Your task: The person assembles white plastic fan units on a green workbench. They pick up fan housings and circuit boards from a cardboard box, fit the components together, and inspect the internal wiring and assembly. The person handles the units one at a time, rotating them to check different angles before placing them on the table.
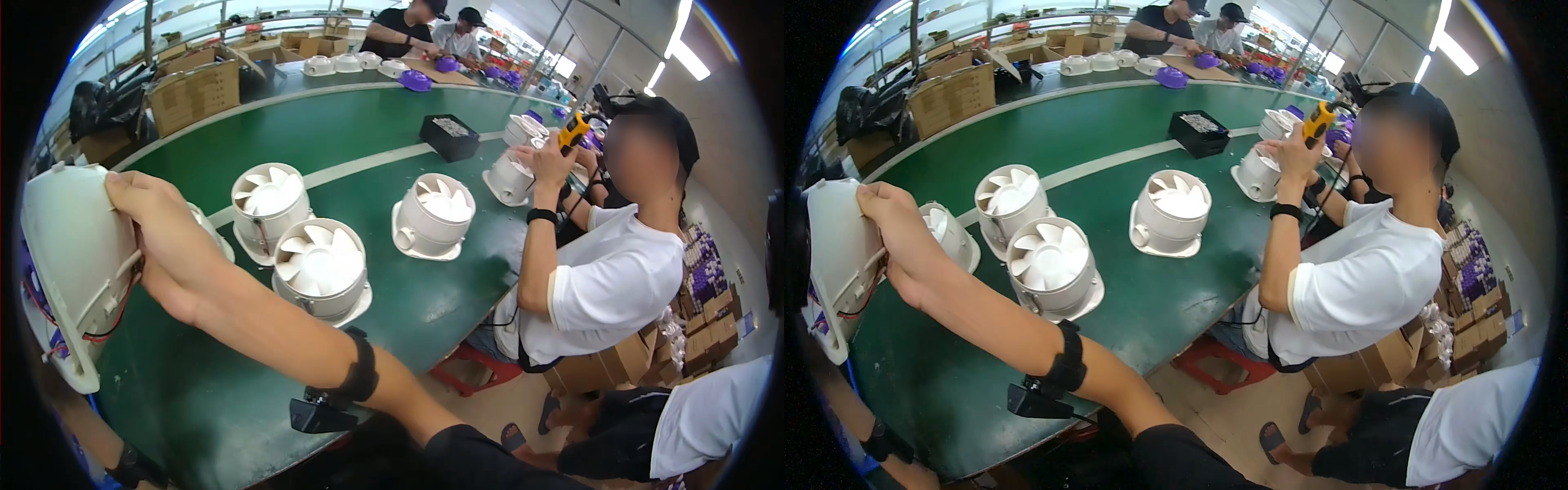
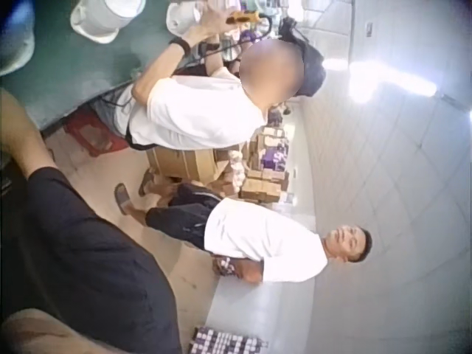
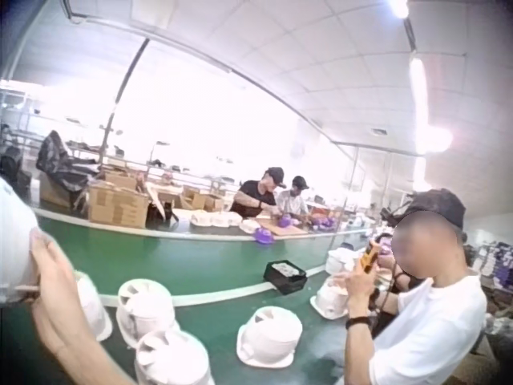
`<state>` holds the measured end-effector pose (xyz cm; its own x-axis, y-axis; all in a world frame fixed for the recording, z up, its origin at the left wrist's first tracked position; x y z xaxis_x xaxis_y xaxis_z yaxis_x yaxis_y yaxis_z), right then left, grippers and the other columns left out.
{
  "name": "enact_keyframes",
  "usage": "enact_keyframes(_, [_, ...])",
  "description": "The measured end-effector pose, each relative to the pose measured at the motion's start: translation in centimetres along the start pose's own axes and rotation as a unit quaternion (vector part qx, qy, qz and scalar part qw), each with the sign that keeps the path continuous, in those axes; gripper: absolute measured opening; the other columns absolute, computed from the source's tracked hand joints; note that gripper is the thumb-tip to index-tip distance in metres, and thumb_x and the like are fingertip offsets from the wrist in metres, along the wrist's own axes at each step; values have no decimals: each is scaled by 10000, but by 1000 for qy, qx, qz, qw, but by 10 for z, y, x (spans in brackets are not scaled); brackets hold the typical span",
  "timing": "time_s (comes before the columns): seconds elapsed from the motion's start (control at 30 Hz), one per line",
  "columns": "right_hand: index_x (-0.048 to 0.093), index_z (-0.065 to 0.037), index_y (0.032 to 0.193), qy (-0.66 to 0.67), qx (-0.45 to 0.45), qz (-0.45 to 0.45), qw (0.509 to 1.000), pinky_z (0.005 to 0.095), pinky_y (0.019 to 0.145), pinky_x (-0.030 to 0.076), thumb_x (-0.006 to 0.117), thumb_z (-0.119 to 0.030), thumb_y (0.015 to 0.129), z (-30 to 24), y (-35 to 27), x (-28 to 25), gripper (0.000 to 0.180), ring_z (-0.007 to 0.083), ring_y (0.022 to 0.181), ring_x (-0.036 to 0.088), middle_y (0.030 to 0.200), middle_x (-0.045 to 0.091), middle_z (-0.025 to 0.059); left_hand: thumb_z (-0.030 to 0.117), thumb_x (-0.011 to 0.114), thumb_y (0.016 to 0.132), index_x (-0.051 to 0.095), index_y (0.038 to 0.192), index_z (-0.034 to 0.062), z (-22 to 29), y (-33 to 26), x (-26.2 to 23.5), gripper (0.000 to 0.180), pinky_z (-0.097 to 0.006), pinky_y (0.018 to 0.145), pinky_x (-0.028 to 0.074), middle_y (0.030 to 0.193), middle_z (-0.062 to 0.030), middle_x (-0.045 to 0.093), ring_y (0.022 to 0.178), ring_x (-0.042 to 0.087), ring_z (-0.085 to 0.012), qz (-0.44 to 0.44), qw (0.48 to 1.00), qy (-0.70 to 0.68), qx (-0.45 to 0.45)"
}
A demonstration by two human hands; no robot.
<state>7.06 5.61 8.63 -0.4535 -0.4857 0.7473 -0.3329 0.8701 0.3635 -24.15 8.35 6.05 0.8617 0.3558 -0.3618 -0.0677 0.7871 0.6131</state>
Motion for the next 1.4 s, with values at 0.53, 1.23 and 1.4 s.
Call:
enact_keyframes(0.53, [493, 26, 1099, -289, -40, 109, 950, 423, 911, 443, 447, -273, 1009, -19, 6, -37, 315, 278, 992, 582, 1043, 589, 159, 447, 443, 963, 516, 1327, 101, 36, -1, 111, 507, -527, 922, 499, 1288, -126, 583, 1157, 581, -298, -49, 769, -614, -168])
enact_keyframes(1.23, [69, -27, 1501, -388, -201, -34, 899, 389, 1016, 408, 771, -317, 789, -46, -3, -9, 1041, 288, 1160, 541, 1273, 519, 233, 461, 572, 909, 355, 1440, 51, 77, -18, 122, 705, -406, 1097, 347, 1425, -115, 451, 1313, 444, -232, -146, 888, -435, -43])
enact_keyframes(1.4, [98, -32, 1504, -394, -225, -66, 889, 362, 1038, 377, 674, -322, 888, -47, -2, -10, 893, 266, 1191, 513, 1279, 520, 209, 443, 799, 744, 106, 1522, 22, 109, -20, 126, 1124, -383, 1102, 318, 1413, -170, 422, 1306, 430, -268, -98, 899, -426, 4])
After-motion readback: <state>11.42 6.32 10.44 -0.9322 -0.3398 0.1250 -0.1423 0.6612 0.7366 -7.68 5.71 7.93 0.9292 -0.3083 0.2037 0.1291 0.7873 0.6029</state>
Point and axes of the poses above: each hand's wrist, its own y-axis towards the middle knuckle, its own x-axis out of the palm, z = x × y, the point moved 3 cm from there along y, towards the middle knuckle
